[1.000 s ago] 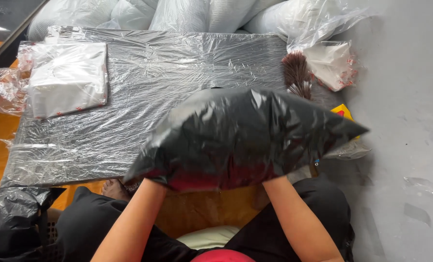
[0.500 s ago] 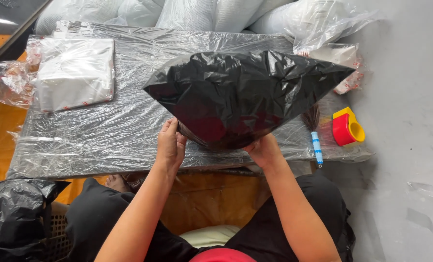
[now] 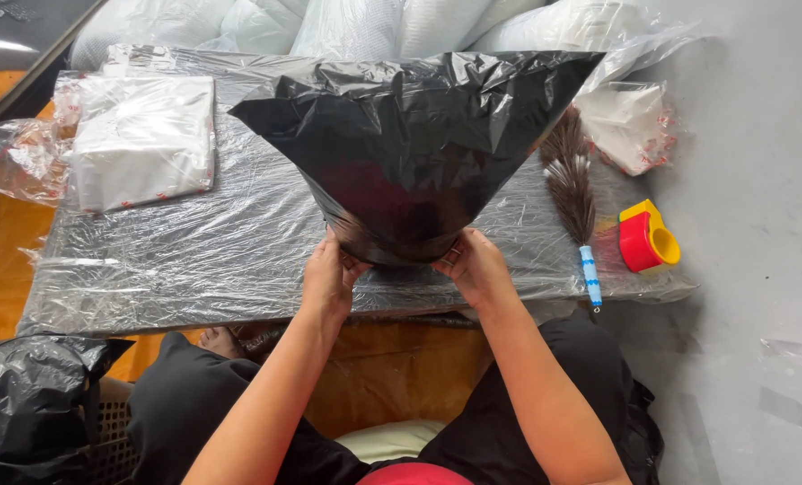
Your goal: Packing a rolled-up soft material into a black plastic bag and smoothing it out.
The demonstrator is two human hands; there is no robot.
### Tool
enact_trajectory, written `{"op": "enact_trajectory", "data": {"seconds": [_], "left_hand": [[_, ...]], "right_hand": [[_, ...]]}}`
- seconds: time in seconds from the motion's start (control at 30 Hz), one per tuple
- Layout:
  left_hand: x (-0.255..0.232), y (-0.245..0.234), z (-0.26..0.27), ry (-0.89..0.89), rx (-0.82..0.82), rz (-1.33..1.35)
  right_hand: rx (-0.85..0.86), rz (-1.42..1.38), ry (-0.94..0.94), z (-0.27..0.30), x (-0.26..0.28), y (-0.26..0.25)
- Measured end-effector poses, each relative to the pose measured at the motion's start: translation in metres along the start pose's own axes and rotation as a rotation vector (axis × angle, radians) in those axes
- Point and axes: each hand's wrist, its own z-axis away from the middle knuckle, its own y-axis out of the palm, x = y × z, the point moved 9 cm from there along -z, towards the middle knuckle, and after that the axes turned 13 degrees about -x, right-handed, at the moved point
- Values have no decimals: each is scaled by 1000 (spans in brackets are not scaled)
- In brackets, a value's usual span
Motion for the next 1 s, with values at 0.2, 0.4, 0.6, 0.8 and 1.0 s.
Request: {"op": "enact_trajectory", "data": {"seconds": [0.2,0.4,0.6,0.8,1.0], "left_hand": [[0,-7,-15,42,-70,103],[14,2,-31,-8,-57,227],[1,24,-14,-73,-92,306],[-1,21,-35,67,-99,143],[-14,8,-46,266,-21,-98]], "right_hand": [[-19,-119,8,1,-1,10],[-36,-259,70,-14,-17,13],[-6,-292,62,-32,-10,15],[43,-11,-65,-67,-22,18],[112,325,-224,-76,-16,-34]]}}
